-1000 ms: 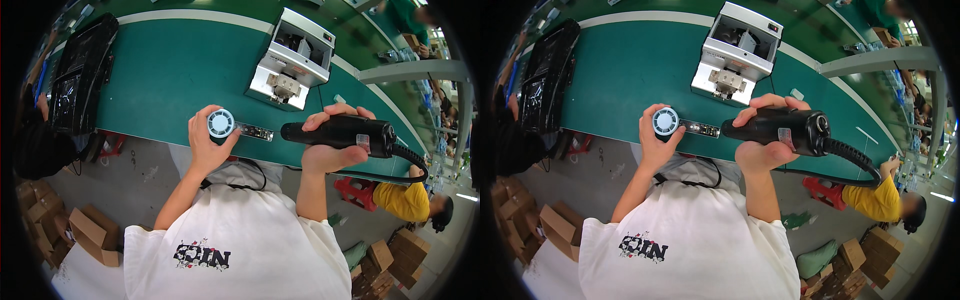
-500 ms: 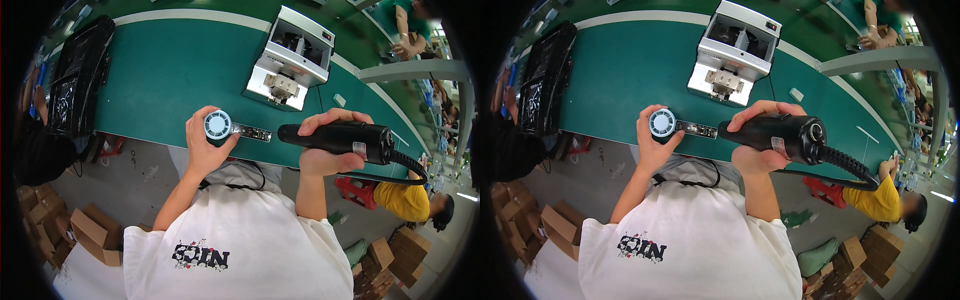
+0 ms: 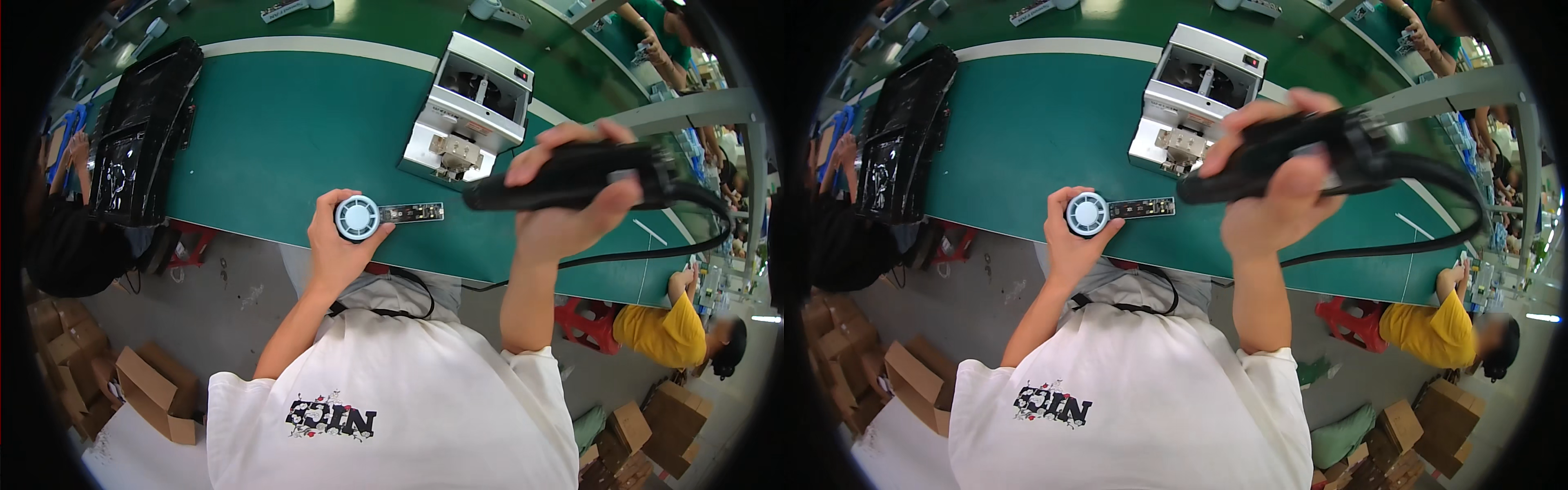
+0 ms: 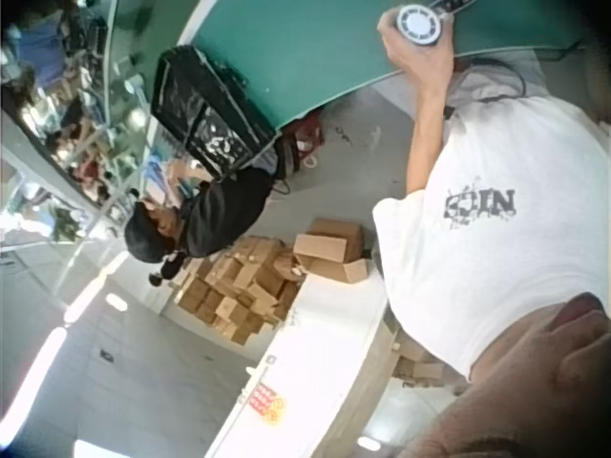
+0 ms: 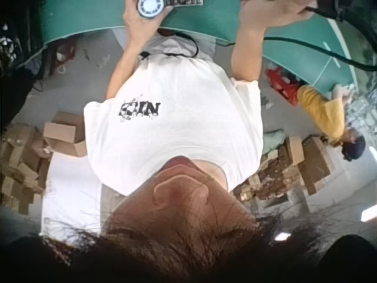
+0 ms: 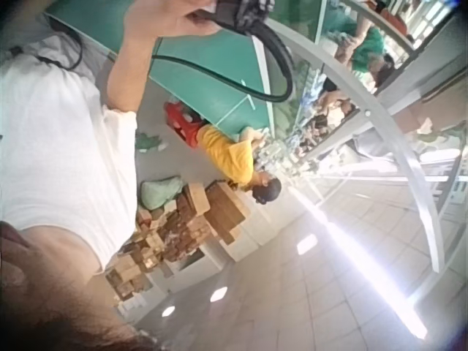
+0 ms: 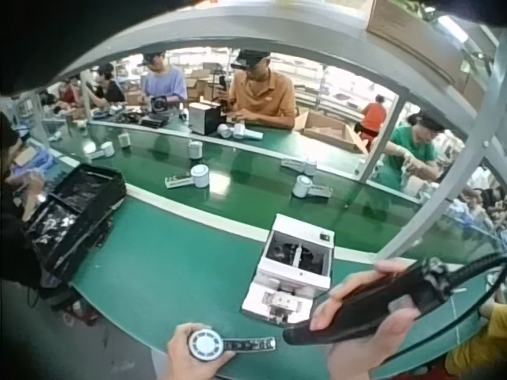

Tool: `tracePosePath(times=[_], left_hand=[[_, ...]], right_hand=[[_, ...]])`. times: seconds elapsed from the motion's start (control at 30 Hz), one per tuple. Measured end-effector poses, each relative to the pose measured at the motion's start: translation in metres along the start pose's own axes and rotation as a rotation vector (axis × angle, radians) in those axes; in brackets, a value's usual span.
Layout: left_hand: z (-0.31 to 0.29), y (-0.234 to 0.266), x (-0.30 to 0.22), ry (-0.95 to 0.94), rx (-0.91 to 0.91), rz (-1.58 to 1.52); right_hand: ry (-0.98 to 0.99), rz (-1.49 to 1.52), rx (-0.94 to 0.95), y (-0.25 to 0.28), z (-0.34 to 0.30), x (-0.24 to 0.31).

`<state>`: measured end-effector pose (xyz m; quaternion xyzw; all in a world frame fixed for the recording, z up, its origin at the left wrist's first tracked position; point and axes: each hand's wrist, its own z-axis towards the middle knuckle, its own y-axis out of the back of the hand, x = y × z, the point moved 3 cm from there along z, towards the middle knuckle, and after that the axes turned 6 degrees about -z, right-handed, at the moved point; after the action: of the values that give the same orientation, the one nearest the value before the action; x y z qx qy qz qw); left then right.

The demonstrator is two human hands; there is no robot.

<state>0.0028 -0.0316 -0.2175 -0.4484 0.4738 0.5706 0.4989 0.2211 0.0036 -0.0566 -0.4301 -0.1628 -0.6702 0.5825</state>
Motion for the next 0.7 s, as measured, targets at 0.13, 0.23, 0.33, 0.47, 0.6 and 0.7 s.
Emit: tracePosePath(times=[0.13,0.23,0.33,0.47,0.6,0.7], left_hand=[[0.000,-0.007,0.001,-0.037,-0.028,0.096],[0.001,-0.006,0.002,-0.129,0.003,0.246],[0.001,-0.006,-0.001,-0.174,0.001,0.223],[0.003,-0.004,0.000,-0.193,0.006,0.246],[0.003,-0.004,0.000,-0.220,-0.009,0.259],[0.004,-0.005,-0.001,-0.219,-0.013,0.241]], right_hand=[[0.095,-0.116,-0.109,-0.021,0.035,0.004],[0.069,-0.333,-0.031,-0.030,0.035,-0.007],[0.026,-0.232,-0.046,-0.033,0.029,-0.016],[-0.033,-0.202,-0.004,-0.044,0.018,-0.010],[-0.232,-0.117,0.110,-0.034,0.005,-0.014],[-0.279,-0.229,0.100,-0.033,0.004,-0.008]])
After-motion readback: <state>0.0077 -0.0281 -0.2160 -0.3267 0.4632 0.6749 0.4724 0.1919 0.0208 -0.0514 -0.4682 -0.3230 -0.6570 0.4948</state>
